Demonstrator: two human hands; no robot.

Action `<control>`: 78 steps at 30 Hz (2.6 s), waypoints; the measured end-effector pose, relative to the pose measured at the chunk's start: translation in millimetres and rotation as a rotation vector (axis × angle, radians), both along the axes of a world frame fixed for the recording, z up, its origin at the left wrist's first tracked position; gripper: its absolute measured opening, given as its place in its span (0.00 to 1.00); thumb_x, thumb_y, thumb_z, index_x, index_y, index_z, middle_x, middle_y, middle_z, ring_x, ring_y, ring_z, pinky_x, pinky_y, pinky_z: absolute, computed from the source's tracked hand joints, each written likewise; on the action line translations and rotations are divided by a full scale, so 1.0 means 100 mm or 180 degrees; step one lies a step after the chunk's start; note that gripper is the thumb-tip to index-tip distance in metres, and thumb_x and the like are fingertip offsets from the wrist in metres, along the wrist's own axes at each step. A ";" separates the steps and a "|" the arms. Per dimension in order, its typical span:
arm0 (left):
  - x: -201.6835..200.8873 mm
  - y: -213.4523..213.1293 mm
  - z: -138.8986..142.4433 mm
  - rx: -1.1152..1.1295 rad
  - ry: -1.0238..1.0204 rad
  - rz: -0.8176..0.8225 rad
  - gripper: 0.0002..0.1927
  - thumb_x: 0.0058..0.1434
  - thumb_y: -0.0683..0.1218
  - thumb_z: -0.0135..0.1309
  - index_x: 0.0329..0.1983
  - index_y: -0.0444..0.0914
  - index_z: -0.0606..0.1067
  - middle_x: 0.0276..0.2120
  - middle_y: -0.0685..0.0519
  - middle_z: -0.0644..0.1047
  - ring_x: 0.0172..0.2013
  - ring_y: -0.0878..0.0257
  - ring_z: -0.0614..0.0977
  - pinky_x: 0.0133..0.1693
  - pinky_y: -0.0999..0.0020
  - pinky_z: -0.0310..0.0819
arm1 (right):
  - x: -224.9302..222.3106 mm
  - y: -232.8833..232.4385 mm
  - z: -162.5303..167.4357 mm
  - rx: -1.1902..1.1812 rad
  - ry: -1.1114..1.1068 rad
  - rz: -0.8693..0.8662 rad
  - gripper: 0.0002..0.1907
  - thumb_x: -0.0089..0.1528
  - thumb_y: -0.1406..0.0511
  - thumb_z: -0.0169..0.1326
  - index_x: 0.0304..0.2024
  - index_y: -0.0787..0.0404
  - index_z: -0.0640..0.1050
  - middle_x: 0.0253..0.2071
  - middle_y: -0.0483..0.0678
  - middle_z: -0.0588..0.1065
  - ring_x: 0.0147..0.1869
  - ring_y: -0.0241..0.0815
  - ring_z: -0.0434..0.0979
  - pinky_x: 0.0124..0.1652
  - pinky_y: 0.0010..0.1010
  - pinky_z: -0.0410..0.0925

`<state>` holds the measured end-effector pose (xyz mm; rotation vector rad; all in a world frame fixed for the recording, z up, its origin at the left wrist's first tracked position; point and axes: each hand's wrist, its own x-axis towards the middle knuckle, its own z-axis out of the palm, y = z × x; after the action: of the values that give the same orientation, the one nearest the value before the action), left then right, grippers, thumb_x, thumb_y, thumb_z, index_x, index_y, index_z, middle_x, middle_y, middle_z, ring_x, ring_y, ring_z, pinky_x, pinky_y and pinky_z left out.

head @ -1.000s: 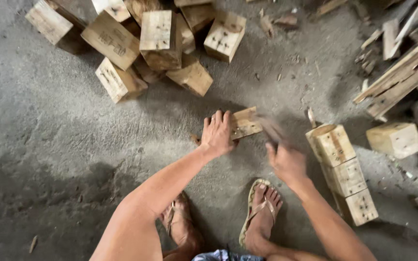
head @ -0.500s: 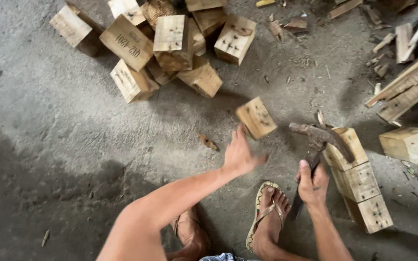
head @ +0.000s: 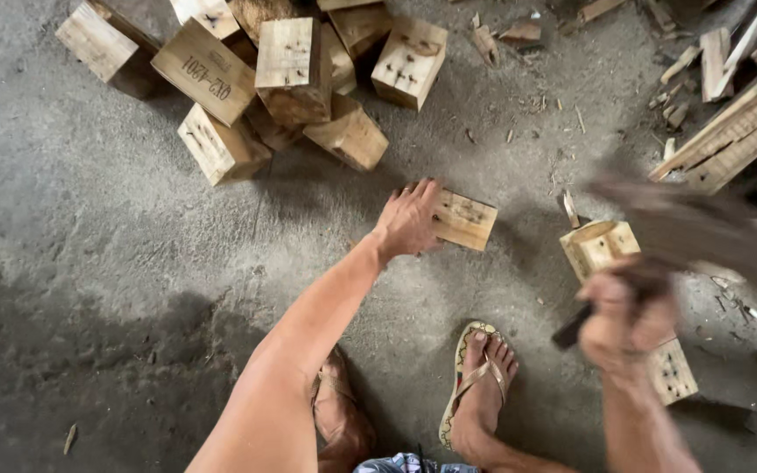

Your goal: The person repeatedly picks up small wooden blocks from a pile, strikes them with a hammer, and arranges them into a rectangular stack on the floor. The person continues this process, adding more blocks to the stack throughout the clip.

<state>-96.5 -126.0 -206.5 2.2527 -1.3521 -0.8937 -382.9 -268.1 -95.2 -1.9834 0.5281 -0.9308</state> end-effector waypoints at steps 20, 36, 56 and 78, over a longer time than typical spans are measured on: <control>-0.10 -0.05 -0.16 0.0350 -0.0217 -0.0147 0.58 0.50 0.59 0.68 0.74 0.35 0.47 0.71 0.39 0.55 0.69 0.40 0.60 0.66 0.37 0.52 | 0.43 -0.05 -0.13 -0.0652 0.0998 0.0023 0.18 0.74 0.52 0.44 0.39 0.56 0.76 0.27 0.46 0.72 0.27 0.39 0.73 0.30 0.28 0.68; -0.11 -0.01 -0.09 0.0061 -0.0294 -0.0015 0.54 0.48 0.56 0.69 0.72 0.36 0.52 0.65 0.42 0.63 0.66 0.43 0.66 0.64 0.34 0.55 | 0.40 0.06 -0.57 -0.0756 0.1857 0.0102 0.21 0.69 0.53 0.54 0.44 0.67 0.74 0.25 0.58 0.74 0.28 0.58 0.74 0.30 0.47 0.69; -0.27 0.16 -0.09 -0.0282 -0.0291 0.0782 0.58 0.45 0.58 0.72 0.69 0.29 0.51 0.62 0.35 0.62 0.62 0.40 0.65 0.63 0.35 0.52 | 0.12 -0.28 -0.45 0.1566 0.0746 0.0531 0.07 0.61 0.66 0.56 0.35 0.58 0.71 0.30 0.46 0.68 0.24 0.35 0.66 0.18 0.29 0.61; -0.23 0.12 0.04 0.0238 -0.0414 0.0695 0.57 0.46 0.56 0.71 0.69 0.31 0.49 0.68 0.38 0.58 0.66 0.40 0.61 0.65 0.37 0.48 | 0.65 0.17 -0.20 -0.0606 0.2730 0.0471 0.19 0.67 0.53 0.55 0.42 0.63 0.76 0.27 0.50 0.73 0.30 0.51 0.77 0.32 0.42 0.69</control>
<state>-119.8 -113.8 -203.0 2.4953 -1.1121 -0.7460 -318.2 -251.4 -115.5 -2.5183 0.7554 0.0117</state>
